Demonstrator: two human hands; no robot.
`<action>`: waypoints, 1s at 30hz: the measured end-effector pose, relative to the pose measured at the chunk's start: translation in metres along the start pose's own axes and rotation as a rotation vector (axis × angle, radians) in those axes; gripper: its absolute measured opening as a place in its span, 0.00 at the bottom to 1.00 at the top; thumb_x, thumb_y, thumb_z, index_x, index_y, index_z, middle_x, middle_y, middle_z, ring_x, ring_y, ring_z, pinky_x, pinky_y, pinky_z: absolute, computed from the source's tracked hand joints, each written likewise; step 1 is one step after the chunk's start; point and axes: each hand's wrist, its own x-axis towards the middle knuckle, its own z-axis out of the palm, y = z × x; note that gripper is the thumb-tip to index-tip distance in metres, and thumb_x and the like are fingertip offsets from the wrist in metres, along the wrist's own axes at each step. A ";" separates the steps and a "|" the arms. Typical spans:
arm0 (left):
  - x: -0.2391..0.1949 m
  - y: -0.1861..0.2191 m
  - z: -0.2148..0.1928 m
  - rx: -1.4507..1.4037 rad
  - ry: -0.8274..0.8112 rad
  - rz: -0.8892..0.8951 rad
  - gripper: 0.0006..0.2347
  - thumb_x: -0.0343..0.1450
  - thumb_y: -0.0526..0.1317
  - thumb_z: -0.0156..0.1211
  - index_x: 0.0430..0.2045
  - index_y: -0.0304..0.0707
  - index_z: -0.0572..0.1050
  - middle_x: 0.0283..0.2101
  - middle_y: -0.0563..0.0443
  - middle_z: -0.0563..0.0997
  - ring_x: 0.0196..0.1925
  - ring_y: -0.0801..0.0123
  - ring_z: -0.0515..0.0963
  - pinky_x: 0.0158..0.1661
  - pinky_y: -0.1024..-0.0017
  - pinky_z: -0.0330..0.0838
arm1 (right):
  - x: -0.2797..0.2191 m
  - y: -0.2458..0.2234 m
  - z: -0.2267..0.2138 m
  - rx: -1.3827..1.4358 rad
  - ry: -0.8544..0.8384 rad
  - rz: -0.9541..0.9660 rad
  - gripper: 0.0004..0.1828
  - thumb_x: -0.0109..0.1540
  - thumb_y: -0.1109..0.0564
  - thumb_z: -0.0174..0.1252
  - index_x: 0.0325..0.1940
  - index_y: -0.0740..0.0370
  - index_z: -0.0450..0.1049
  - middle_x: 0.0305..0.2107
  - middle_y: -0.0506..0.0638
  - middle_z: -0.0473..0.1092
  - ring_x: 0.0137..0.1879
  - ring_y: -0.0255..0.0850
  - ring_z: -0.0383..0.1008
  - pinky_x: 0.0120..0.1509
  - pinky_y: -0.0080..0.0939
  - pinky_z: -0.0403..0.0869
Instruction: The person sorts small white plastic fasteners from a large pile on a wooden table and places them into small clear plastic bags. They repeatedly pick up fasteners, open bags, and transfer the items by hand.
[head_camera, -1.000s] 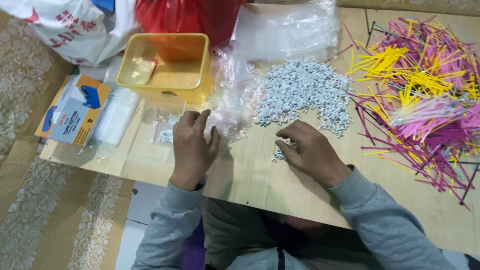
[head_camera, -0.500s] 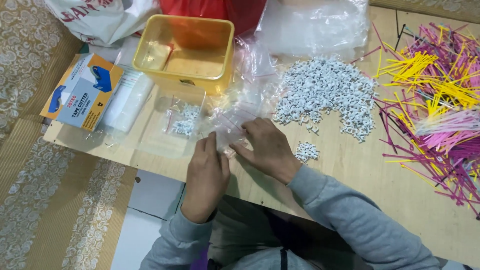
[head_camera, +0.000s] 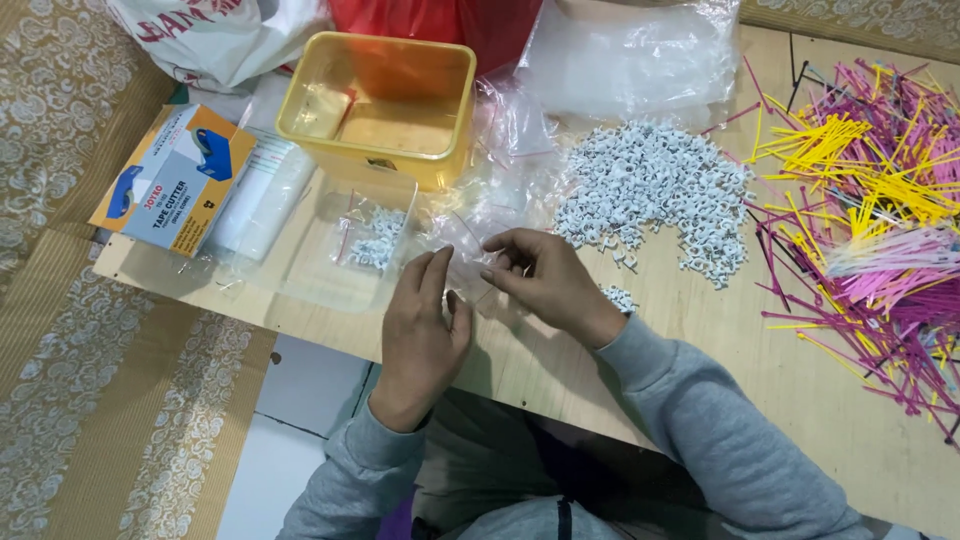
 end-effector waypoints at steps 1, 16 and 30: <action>-0.001 -0.001 0.001 0.003 0.003 0.002 0.21 0.68 0.29 0.51 0.58 0.25 0.70 0.49 0.27 0.76 0.47 0.37 0.82 0.41 0.54 0.79 | 0.001 0.002 -0.004 0.002 0.000 -0.005 0.19 0.56 0.60 0.68 0.51 0.63 0.79 0.27 0.46 0.74 0.33 0.30 0.70 0.34 0.28 0.71; 0.033 0.021 0.012 -0.023 0.119 0.449 0.25 0.62 0.25 0.56 0.57 0.37 0.74 0.60 0.36 0.70 0.61 0.38 0.72 0.54 0.53 0.64 | -0.028 -0.013 -0.096 0.378 -0.136 0.035 0.22 0.60 0.66 0.65 0.58 0.70 0.75 0.36 0.57 0.79 0.35 0.34 0.75 0.33 0.28 0.70; 0.046 -0.001 0.059 0.400 -0.204 0.190 0.35 0.59 0.41 0.77 0.63 0.39 0.70 0.72 0.29 0.58 0.76 0.37 0.51 0.71 0.43 0.35 | -0.041 0.028 -0.159 0.398 0.076 0.040 0.18 0.63 0.68 0.61 0.59 0.71 0.73 0.37 0.57 0.79 0.32 0.31 0.70 0.33 0.26 0.66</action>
